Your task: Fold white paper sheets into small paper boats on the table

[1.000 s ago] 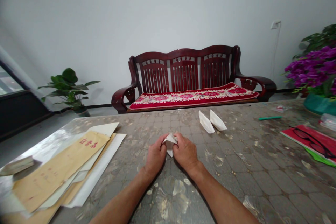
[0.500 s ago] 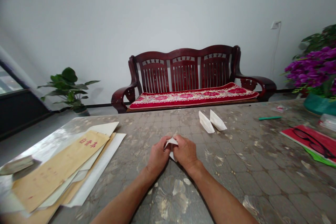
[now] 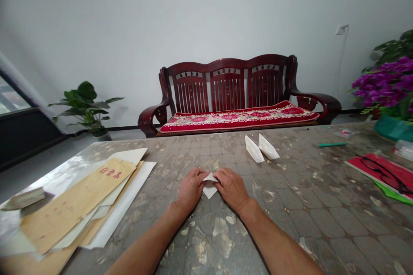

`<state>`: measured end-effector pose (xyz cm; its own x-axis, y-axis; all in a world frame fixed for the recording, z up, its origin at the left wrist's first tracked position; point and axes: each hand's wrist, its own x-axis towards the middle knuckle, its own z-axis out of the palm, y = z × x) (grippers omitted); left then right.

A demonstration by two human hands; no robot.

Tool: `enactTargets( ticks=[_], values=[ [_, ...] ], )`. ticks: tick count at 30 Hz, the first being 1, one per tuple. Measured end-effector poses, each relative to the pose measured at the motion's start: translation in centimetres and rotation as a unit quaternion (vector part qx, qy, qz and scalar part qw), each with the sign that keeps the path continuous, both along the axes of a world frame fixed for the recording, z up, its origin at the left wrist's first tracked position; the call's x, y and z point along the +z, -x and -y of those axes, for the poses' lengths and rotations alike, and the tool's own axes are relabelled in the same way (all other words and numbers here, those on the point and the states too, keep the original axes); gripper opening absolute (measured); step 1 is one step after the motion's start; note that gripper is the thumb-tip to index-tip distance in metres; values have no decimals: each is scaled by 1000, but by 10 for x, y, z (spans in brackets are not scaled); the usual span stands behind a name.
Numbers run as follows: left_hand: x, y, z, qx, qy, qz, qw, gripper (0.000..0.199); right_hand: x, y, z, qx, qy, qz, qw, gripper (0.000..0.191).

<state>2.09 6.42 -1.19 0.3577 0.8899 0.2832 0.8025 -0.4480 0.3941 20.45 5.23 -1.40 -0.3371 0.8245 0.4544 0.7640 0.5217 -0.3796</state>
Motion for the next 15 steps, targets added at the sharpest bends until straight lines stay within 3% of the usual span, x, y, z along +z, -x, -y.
enactTargets(
  ticks=[7,15],
  values=[
    [6,7,4,-80,-3,-56,995,30,2,-15,1,110,2,-8,994,27],
    [5,16,-1,-175,-31,-57,982,34,15,-26,1,147,34,19,988,28]
  ],
)
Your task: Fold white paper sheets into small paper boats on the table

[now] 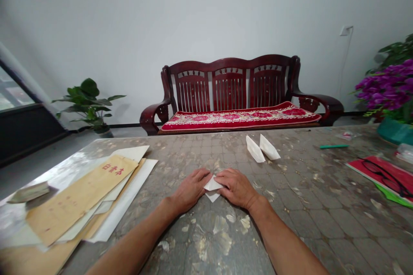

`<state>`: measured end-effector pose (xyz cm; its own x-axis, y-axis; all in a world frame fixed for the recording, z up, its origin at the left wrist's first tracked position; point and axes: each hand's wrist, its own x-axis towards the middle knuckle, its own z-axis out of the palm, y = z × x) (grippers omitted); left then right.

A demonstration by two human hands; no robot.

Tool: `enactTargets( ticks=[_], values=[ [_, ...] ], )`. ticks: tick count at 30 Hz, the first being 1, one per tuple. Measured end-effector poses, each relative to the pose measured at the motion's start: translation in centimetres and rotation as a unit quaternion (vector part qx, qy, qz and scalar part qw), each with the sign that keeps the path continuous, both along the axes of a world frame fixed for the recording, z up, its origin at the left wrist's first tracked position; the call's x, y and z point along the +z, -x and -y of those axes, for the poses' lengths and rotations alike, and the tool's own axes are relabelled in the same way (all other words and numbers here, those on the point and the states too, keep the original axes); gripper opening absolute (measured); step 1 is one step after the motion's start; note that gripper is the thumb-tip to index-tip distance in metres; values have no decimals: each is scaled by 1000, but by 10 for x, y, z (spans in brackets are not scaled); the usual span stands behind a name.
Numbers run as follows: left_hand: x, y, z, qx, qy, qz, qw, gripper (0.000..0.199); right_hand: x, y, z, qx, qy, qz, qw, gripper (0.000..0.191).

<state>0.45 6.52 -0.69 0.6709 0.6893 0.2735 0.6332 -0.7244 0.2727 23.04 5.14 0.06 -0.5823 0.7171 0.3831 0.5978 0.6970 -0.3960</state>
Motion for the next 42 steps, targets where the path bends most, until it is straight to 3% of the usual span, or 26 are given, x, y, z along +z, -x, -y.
enactTargets(
  ticks=[10,19,26,34,42],
  values=[
    [0,22,12,-78,8,12,997,34,6,-1,1,9,10,42,999,29],
    [-3,13,14,-73,5,-27,997,36,13,-5,4,9,45,96,994,31],
    [-6,12,6,-66,-15,-51,996,35,6,-3,3,13,17,73,997,21],
    [-2,13,9,-80,-32,6,996,29,-1,-6,0,25,10,38,999,18],
    [-6,14,7,-71,-6,34,997,27,4,-7,1,34,36,57,997,19]
  ],
)
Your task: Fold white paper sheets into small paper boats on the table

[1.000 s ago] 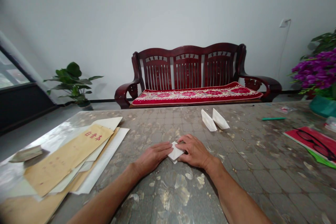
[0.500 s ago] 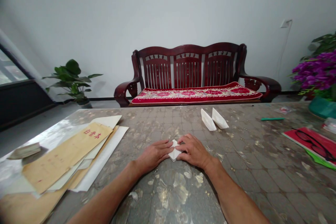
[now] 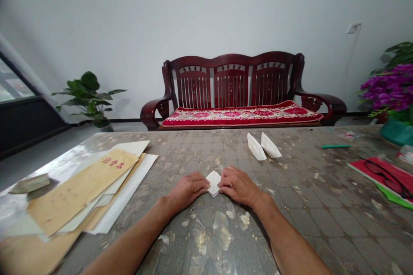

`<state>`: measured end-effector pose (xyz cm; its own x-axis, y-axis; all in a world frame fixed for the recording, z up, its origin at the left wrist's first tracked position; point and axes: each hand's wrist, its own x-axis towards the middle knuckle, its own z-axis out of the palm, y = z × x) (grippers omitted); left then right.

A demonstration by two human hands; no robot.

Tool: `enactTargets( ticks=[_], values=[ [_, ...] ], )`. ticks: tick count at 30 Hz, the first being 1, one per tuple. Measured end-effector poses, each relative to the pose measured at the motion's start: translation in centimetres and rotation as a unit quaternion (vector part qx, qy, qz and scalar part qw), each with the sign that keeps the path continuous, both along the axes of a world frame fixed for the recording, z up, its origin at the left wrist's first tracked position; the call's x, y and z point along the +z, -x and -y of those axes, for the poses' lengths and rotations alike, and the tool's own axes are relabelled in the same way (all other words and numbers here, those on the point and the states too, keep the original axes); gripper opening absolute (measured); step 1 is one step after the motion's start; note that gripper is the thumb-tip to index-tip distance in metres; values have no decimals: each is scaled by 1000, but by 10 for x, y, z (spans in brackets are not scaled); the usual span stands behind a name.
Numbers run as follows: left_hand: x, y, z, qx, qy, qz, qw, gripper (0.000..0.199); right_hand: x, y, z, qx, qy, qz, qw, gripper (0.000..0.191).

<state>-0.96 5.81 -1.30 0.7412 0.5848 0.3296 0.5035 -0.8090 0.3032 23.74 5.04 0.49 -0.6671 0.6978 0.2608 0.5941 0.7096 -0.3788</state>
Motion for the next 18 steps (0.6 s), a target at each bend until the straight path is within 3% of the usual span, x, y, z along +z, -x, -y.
enactTargets(
  ticks=[10,18],
  values=[
    [0,-1,-1,43,77,47,995,26,1,6,0,-51,45,-11,998,25],
    [5,-7,0,119,70,21,990,25,4,11,3,-115,63,-18,991,24]
  ],
)
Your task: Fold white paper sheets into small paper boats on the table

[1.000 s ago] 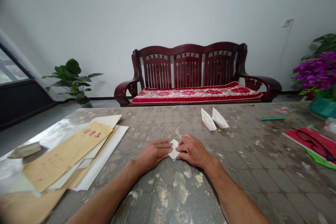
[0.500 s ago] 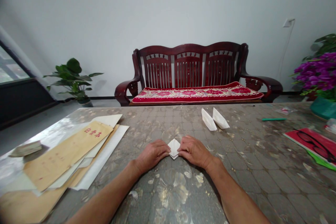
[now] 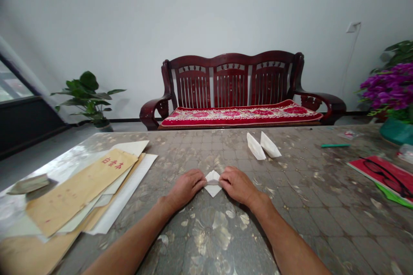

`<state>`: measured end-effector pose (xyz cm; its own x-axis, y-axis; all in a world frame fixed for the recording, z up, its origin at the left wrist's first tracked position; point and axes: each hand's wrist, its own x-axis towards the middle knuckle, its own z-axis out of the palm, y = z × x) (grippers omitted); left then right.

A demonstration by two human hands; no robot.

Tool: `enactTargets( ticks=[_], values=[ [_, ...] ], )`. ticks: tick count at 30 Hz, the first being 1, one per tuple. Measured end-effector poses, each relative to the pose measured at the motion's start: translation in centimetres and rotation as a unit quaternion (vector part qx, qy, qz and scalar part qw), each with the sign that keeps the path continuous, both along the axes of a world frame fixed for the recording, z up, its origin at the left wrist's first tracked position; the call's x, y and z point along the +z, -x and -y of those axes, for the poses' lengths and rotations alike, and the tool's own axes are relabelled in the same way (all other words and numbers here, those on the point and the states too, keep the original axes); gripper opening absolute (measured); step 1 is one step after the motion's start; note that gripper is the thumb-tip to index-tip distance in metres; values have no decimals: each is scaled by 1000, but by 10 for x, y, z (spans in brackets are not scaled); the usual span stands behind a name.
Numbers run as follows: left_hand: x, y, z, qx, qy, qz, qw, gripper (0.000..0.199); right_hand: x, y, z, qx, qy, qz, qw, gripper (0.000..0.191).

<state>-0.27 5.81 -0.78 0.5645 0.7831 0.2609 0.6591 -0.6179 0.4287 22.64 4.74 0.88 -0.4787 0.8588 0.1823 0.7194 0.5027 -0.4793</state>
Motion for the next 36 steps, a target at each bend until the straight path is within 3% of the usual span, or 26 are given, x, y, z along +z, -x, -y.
enactTargets(
  ticks=[10,20,30,36],
  values=[
    [1,-5,-5,71,3,11,997,23,0,13,0,-101,8,57,993,20],
    [1,-9,-3,89,8,18,996,16,-4,18,-2,-164,16,100,981,15],
    [-6,-14,-6,106,-18,-75,991,12,-1,21,-2,-197,22,125,972,16],
    [-2,-18,-2,127,-20,-117,985,10,1,20,-1,-200,14,137,970,17]
  ],
)
